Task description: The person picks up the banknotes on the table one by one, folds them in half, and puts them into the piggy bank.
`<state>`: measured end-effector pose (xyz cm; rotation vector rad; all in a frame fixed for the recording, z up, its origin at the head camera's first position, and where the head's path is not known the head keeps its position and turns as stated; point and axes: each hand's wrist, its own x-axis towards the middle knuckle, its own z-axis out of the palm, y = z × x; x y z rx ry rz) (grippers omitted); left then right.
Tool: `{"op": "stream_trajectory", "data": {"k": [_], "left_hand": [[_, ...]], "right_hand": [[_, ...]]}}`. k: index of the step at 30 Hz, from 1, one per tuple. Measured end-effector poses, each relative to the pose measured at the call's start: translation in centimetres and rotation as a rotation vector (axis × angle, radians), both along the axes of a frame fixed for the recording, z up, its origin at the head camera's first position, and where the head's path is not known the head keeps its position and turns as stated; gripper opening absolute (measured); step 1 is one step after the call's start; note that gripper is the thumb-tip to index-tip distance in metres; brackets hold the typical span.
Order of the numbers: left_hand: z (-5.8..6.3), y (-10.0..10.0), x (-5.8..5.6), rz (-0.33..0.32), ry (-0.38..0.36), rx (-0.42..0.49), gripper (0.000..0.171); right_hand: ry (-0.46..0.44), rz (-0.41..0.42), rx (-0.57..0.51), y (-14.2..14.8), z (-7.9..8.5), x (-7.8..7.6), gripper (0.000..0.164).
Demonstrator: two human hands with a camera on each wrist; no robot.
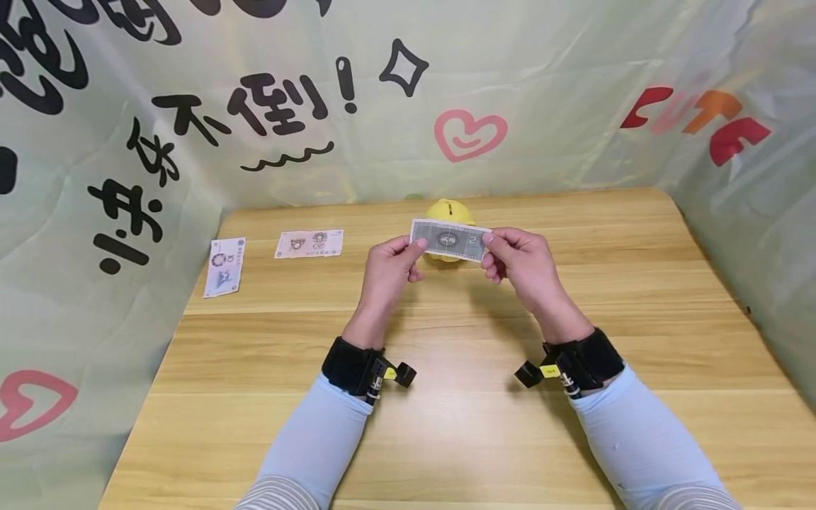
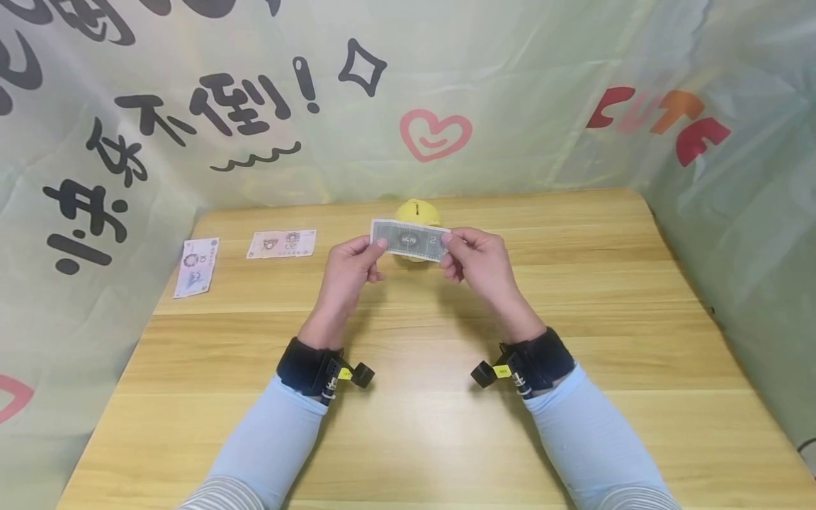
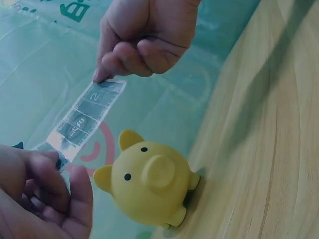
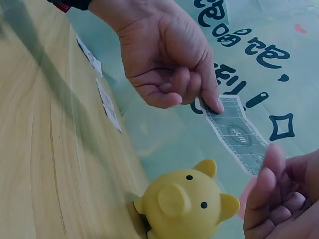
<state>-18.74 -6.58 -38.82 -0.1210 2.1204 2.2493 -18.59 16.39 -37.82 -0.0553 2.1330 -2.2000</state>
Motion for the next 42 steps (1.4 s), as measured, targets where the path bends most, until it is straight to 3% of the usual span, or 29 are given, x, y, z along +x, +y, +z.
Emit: {"op": "stream_trajectory", "data": {"k": [5, 9, 13, 16, 18, 22, 25, 31, 34, 37, 39, 42], "left_hand": [[-0.1, 0.0, -0.1, -0.032, -0.014, 0.074, 0.018], [-0.1, 0.0, -0.1, -0.091, -0.015, 0.17, 0.027], [0.0, 0.1, -0.1, -0.144, -0.004, 0.169, 0.048], [0.0, 0.3, -0.1, -0.144, -0.011, 0.143, 0.039], [0.1, 0.4, -0.2, -0.13, -0.019, 0.121, 0.027], [0.0, 0.4, -0.2, -0.104, -0.023, 0.058, 0.036], [-0.1, 0.3, -0.2, -0.11, -0.012, -0.019, 0.032], [-0.3, -0.1, -0.2, -0.231, -0.047, -0.196, 0.014], [-0.2, -0.1, -0.1, -0.297, -0.038, -0.329, 0.019], [-0.2, 0.2, 0.1, -0.318, 0.007, -0.438, 0.02], [-0.2, 0.5, 0.2, -0.316, 0.017, -0.46, 0.018], [-0.4, 0.8, 0.2, -0.266, -0.005, -0.367, 0.014]], "right_hand": [[-0.006, 0.01, -0.087, -0.1, -0.3, -0.2, 0.024], [0.014, 0.02, -0.09, -0.1, -0.5, -0.2, 0.041], [0.016, 0.013, -0.095, -0.1, -0.6, -0.2, 0.048], [0.001, -0.006, -0.093, -0.1, -0.6, -0.3, 0.036], [-0.011, -0.011, -0.069, -0.2, -0.6, -0.4, 0.034], [-0.014, -0.016, 0.01, -0.3, -0.5, -0.4, 0.042], [0.013, -0.029, 0.057, -0.3, -0.7, -0.4, 0.032], [0.062, -0.069, 0.112, -0.2, -0.7, -0.4, 0.021], [0.095, -0.037, 0.185, -0.3, -0.7, -0.4, 0.021], [0.138, 0.02, 0.275, -0.9, -0.9, -0.2, 0.019], [0.146, 0.036, 0.293, -1.4, -0.9, 0.0, 0.019], [0.112, 0.052, 0.266, -2.2, -1.1, 0.4, 0.021]]}}
